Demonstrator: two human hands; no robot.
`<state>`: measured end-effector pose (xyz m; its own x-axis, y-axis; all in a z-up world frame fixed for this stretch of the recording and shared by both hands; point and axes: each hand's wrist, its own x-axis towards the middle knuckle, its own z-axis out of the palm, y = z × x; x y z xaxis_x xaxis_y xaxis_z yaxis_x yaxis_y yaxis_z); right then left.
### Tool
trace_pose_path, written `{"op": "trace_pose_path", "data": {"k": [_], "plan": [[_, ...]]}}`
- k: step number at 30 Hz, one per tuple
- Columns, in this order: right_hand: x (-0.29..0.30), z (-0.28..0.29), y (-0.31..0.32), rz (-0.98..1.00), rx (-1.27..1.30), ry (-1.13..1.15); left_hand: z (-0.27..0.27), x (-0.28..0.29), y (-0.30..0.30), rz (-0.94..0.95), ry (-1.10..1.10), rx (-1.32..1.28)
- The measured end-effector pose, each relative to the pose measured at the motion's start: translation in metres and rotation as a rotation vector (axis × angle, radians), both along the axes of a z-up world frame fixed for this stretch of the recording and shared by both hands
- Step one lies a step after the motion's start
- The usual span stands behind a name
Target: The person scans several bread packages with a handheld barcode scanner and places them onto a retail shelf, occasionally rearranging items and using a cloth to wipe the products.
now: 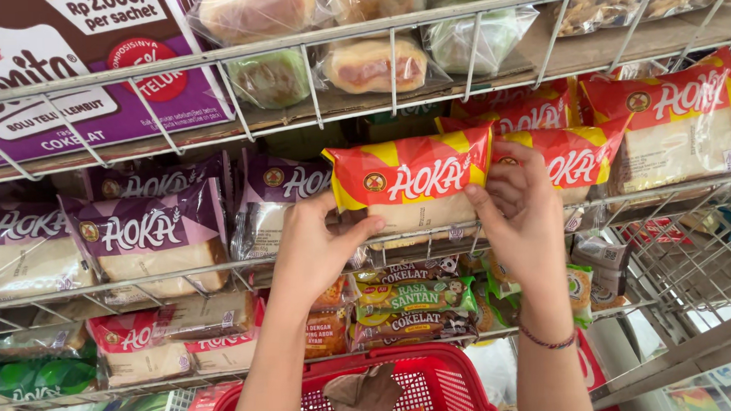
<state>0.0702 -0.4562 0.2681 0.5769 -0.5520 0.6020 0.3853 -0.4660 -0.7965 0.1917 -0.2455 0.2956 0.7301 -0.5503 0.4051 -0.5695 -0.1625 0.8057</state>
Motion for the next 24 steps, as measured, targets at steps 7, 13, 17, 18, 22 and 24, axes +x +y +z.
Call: {"op": "trace_pose_path", "data": {"k": [7, 13, 17, 18, 22, 24], "plan": [[-0.005, 0.007, 0.009, -0.048, -0.064, 0.066, 0.004, -0.01, -0.004, -0.08, 0.075, -0.224], [-0.009, 0.009, 0.013, -0.127, -0.211, 0.129, 0.015, -0.014, 0.002, -0.042, -0.049, -0.016], [-0.01, 0.012, 0.013, -0.184, -0.322, 0.213, 0.018, -0.013, 0.001, -0.054, -0.043, 0.028], [-0.01, 0.012, 0.013, -0.172, -0.322, 0.223, 0.019, -0.013, 0.001, -0.054, -0.041, 0.029], [-0.009, 0.006, 0.021, -0.204, -0.338, 0.194, 0.015, -0.016, 0.004, -0.026, -0.013, 0.001], [-0.009, -0.002, 0.027, -0.288, -0.36, 0.12, 0.006, -0.018, 0.006, -0.021, -0.053, -0.04]]}}
